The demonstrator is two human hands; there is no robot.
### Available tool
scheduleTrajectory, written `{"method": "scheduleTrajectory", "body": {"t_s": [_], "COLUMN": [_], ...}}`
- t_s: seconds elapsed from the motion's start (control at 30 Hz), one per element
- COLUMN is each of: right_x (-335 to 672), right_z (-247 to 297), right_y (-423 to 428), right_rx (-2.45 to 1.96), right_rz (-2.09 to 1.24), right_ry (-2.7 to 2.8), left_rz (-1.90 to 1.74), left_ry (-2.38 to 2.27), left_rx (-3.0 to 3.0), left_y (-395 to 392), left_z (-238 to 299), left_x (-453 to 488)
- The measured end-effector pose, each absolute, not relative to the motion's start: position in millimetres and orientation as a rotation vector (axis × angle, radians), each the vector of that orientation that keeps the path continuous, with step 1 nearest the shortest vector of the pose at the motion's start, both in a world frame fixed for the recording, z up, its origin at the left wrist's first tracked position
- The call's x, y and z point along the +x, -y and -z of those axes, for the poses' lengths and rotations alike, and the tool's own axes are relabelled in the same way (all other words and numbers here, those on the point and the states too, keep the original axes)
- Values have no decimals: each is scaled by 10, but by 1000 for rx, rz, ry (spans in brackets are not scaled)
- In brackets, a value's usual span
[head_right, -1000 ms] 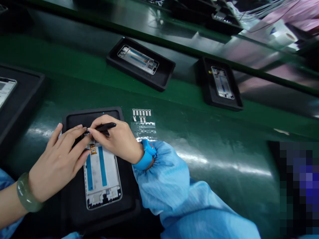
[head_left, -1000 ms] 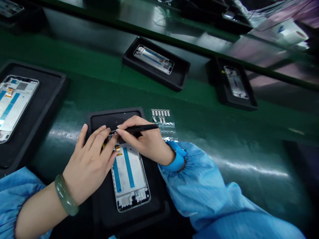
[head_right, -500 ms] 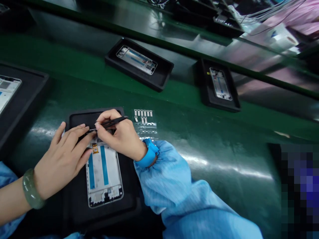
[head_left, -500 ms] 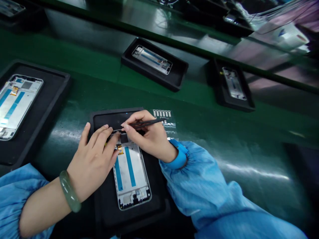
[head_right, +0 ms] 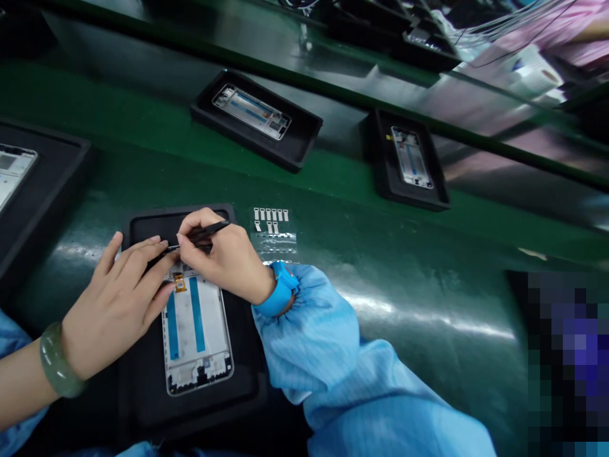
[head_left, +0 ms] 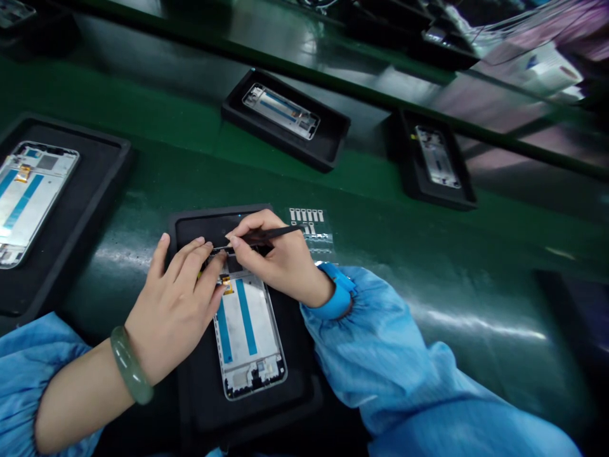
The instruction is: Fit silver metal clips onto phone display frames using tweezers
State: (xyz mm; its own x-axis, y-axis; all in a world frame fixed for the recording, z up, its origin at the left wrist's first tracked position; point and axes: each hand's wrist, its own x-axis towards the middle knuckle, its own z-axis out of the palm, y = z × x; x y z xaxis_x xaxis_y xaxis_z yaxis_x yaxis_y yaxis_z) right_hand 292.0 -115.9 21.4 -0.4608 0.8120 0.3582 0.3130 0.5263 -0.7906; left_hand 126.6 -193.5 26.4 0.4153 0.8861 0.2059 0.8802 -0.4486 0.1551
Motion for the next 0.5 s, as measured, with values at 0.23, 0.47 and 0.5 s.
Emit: {"method": "scheduleTrajectory", "body": {"t_s": [0.23,0.47,0.5], "right_x": [2923,2912,2906], "right_z": [-256,-316,-329], "right_y": [1125,1093,1095], "right_rx": [-906,-868,-856], "right_rz": [-846,-777,-762], "right_ry": [2064,2194,2231], "left_rz": [-400,-381,-376], "left_ry": [-1626,-1623,-1622], "left_rx": [2621,2627,2628], "left_y": [1937,1938,1939], "left_z": [-274,-272,-270], "left_x": [1264,1259,1256]}}
